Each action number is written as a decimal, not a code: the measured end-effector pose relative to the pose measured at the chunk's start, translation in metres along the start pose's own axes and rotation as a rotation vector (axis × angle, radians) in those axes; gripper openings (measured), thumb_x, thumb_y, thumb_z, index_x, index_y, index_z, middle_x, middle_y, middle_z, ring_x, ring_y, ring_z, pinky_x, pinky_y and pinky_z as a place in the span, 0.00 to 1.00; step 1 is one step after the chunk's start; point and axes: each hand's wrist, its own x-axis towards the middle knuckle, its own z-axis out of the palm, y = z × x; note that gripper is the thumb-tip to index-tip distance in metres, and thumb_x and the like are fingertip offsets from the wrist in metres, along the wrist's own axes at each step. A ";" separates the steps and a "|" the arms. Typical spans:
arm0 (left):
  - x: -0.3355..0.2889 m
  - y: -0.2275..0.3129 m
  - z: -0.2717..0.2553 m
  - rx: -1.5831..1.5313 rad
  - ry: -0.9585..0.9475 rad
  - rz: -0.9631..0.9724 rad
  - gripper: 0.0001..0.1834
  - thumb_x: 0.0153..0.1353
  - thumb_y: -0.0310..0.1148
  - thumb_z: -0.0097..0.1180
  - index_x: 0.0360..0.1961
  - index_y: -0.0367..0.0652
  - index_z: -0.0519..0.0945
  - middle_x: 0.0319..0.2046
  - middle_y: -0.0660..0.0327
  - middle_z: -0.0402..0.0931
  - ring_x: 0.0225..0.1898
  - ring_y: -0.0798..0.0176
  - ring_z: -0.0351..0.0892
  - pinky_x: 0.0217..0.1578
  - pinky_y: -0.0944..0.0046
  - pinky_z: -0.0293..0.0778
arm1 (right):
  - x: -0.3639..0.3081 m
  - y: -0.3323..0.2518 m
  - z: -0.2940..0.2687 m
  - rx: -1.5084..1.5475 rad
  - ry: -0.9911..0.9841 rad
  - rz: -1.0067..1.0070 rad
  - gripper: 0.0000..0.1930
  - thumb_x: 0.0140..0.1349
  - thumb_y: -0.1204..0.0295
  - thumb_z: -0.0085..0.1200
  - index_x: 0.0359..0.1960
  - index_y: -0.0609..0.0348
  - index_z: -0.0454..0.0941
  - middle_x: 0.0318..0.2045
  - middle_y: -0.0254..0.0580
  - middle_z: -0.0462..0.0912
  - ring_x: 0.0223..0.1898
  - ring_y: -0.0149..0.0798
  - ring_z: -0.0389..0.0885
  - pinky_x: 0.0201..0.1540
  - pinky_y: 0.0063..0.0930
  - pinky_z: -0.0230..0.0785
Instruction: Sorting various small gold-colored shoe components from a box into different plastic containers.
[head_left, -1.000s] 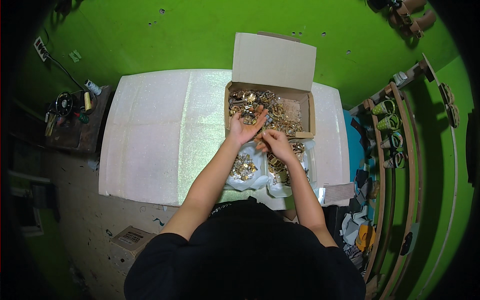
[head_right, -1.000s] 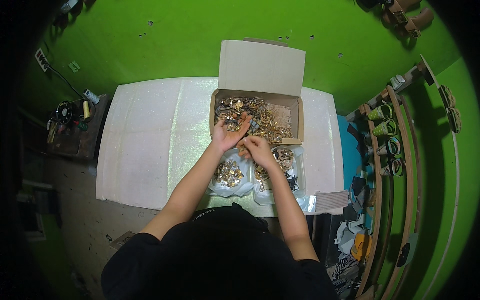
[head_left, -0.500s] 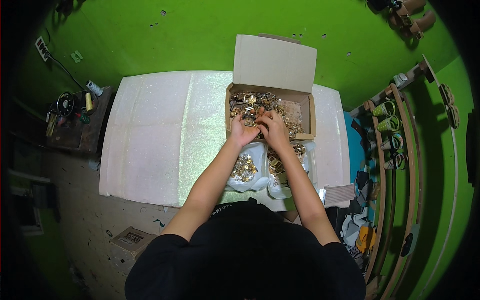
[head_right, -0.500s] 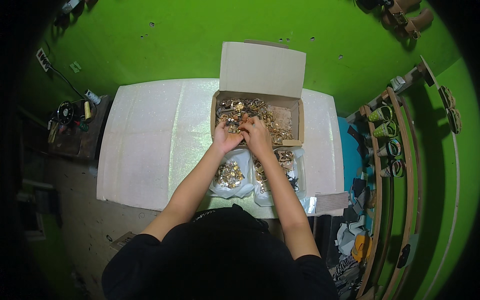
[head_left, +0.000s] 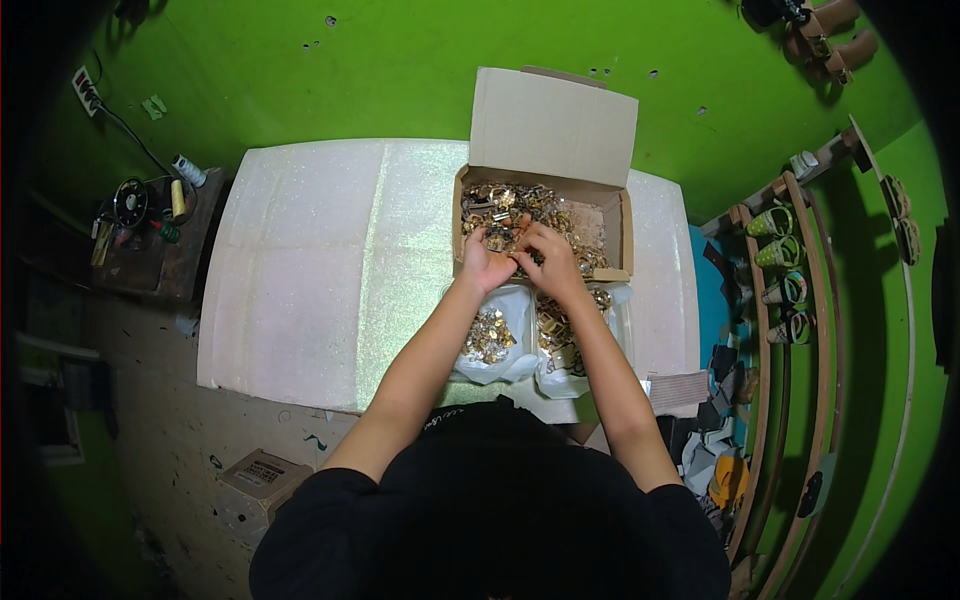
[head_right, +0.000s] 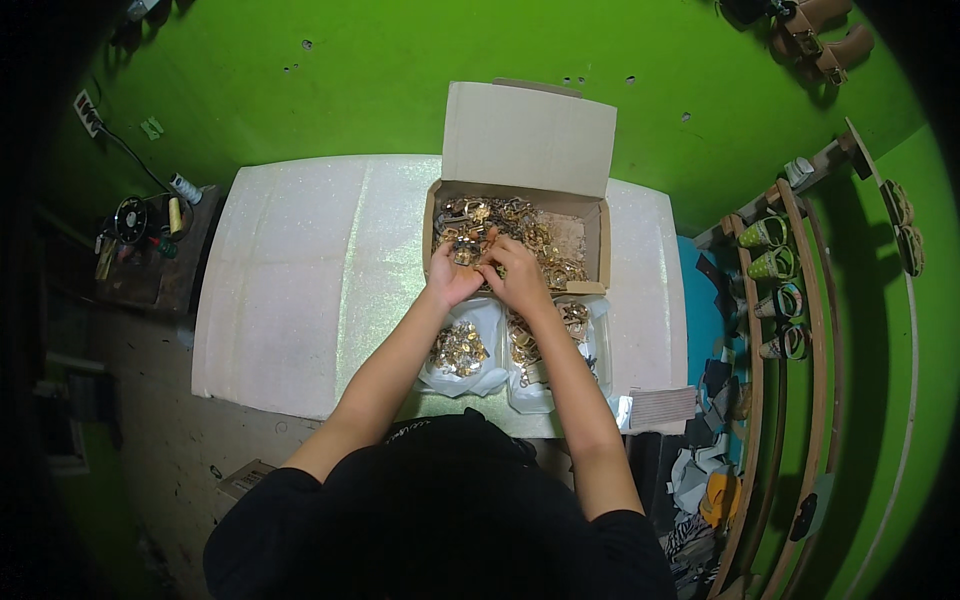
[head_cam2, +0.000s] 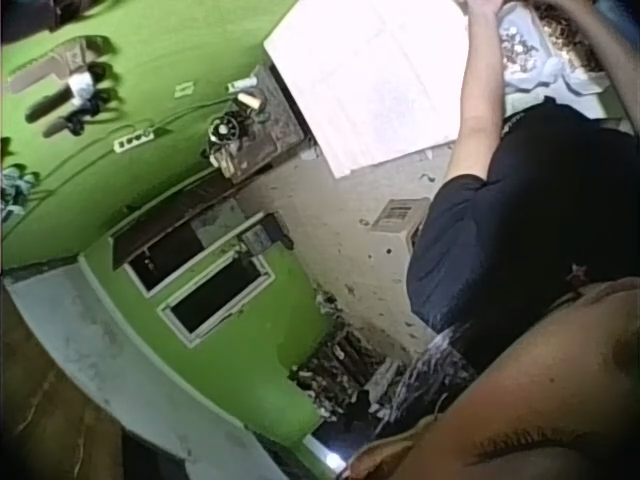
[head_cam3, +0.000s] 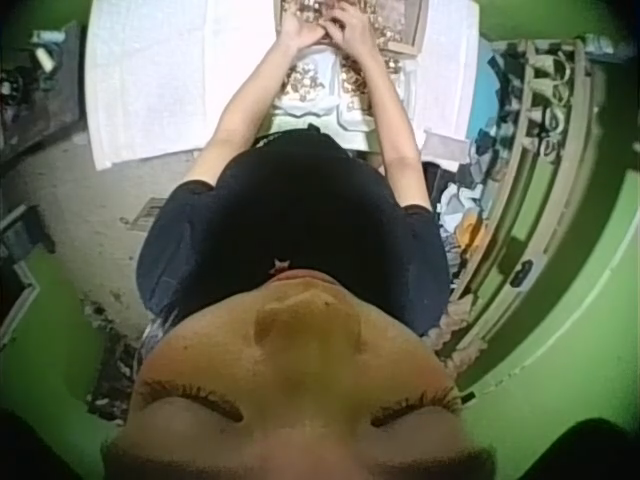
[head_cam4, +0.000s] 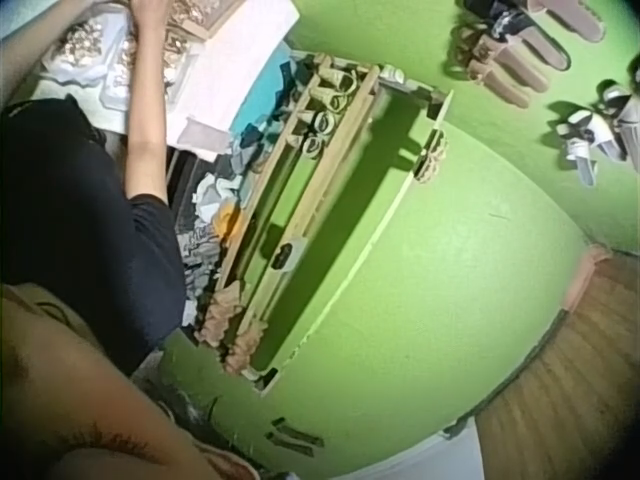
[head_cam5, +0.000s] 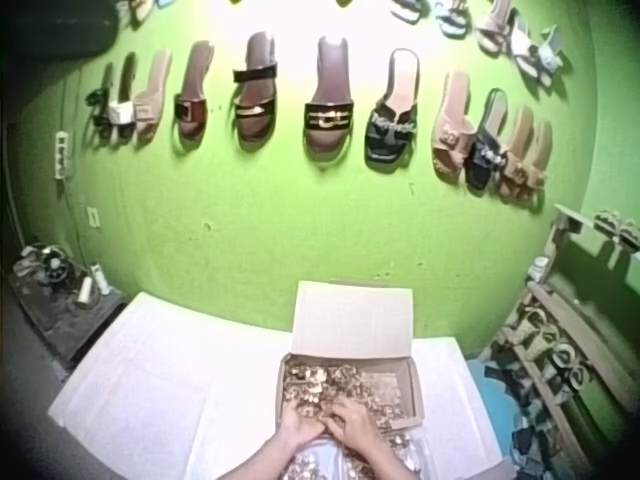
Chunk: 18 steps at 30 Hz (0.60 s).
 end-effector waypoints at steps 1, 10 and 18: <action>0.000 -0.001 0.003 -0.011 0.003 0.005 0.20 0.60 0.44 0.25 0.36 0.38 0.65 0.44 0.46 0.67 0.50 0.49 0.64 0.51 0.53 0.60 | -0.001 0.002 0.000 0.130 0.036 0.035 0.07 0.42 0.75 0.57 0.25 0.59 0.75 0.26 0.40 0.74 0.29 0.38 0.73 0.32 0.27 0.64; -0.003 -0.005 0.008 -0.012 0.026 0.008 0.20 0.61 0.43 0.23 0.36 0.40 0.64 0.46 0.46 0.66 0.53 0.47 0.61 0.53 0.47 0.57 | -0.009 0.003 0.003 0.714 0.072 0.593 0.06 0.46 0.78 0.59 0.23 0.63 0.73 0.22 0.32 0.75 0.22 0.20 0.69 0.25 0.13 0.62; -0.007 -0.006 0.011 0.001 0.023 0.017 0.20 0.61 0.43 0.23 0.35 0.40 0.63 0.46 0.46 0.66 0.54 0.46 0.61 0.53 0.47 0.58 | -0.014 -0.005 0.000 0.946 0.140 0.563 0.09 0.45 0.81 0.58 0.30 0.67 0.74 0.27 0.37 0.77 0.27 0.23 0.73 0.32 0.15 0.67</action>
